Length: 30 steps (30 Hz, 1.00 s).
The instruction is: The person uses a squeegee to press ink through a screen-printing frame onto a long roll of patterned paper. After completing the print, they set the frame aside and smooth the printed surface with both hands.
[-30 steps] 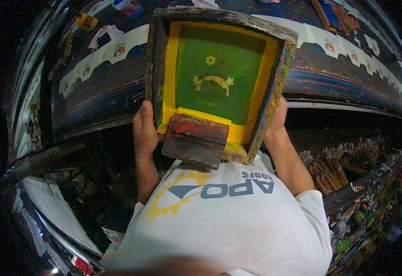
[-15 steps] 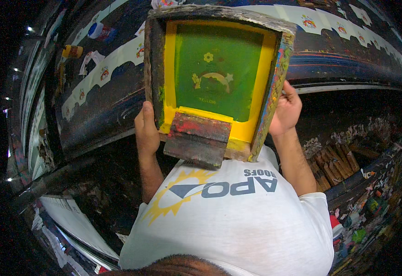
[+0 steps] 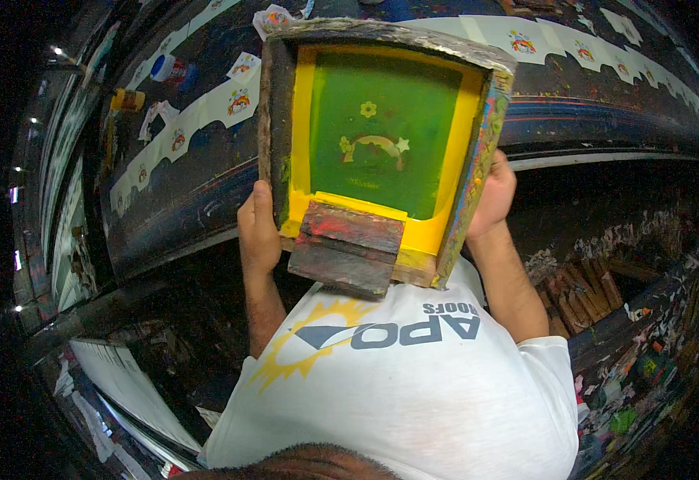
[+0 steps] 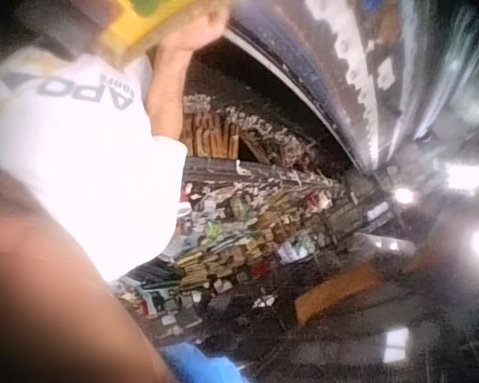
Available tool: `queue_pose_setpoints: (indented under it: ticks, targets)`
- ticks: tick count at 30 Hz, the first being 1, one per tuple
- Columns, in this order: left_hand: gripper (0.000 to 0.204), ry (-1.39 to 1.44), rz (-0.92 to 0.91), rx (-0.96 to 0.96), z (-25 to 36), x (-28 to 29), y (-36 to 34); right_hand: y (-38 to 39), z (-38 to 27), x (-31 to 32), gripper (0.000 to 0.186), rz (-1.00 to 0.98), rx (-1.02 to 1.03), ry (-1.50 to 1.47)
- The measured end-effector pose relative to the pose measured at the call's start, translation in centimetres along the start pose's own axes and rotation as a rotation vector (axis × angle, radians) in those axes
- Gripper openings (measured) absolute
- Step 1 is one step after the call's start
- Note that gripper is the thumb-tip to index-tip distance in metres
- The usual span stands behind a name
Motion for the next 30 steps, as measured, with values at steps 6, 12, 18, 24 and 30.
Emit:
queue_pose_setpoints:
  ticks: [6, 12, 18, 24, 30]
  targets:
    - [0.051, -0.023, 0.038, 0.002, 0.3, -0.3, 1.0, -0.4, -1.2, 0.6, 0.059, 0.001, 0.008, 0.036]
    - [0.052, -0.024, 0.055, 0.009, 0.0, -0.1, 1.4, -0.8, -0.7, 1.1, 0.056, 0.050, -0.011, 0.142]
    - [0.053, -0.059, 0.091, 0.017, 0.4, 0.0, 2.1, -1.2, -0.2, 0.4, 0.054, -0.091, -0.101, 0.080]
    - [0.056, -0.014, 0.076, 0.055, 0.9, 0.2, 2.6, -1.5, 0.4, -0.9, 0.054, -0.021, -0.082, 0.077]
    - [0.057, -0.018, 0.098, 0.010, 0.7, 0.5, 2.6, -1.4, 1.1, -0.9, 0.054, 0.036, -0.069, 0.057]
Point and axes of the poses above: each hand's wrist, its own y-axis away from the middle knuckle, its own x-axis out of the back of the hand, z = x × y, the point moved 1 cm from there along -y, towards the middle knuckle, and after that the axes turned 2 degrees about -x, right-handed, at the moved point
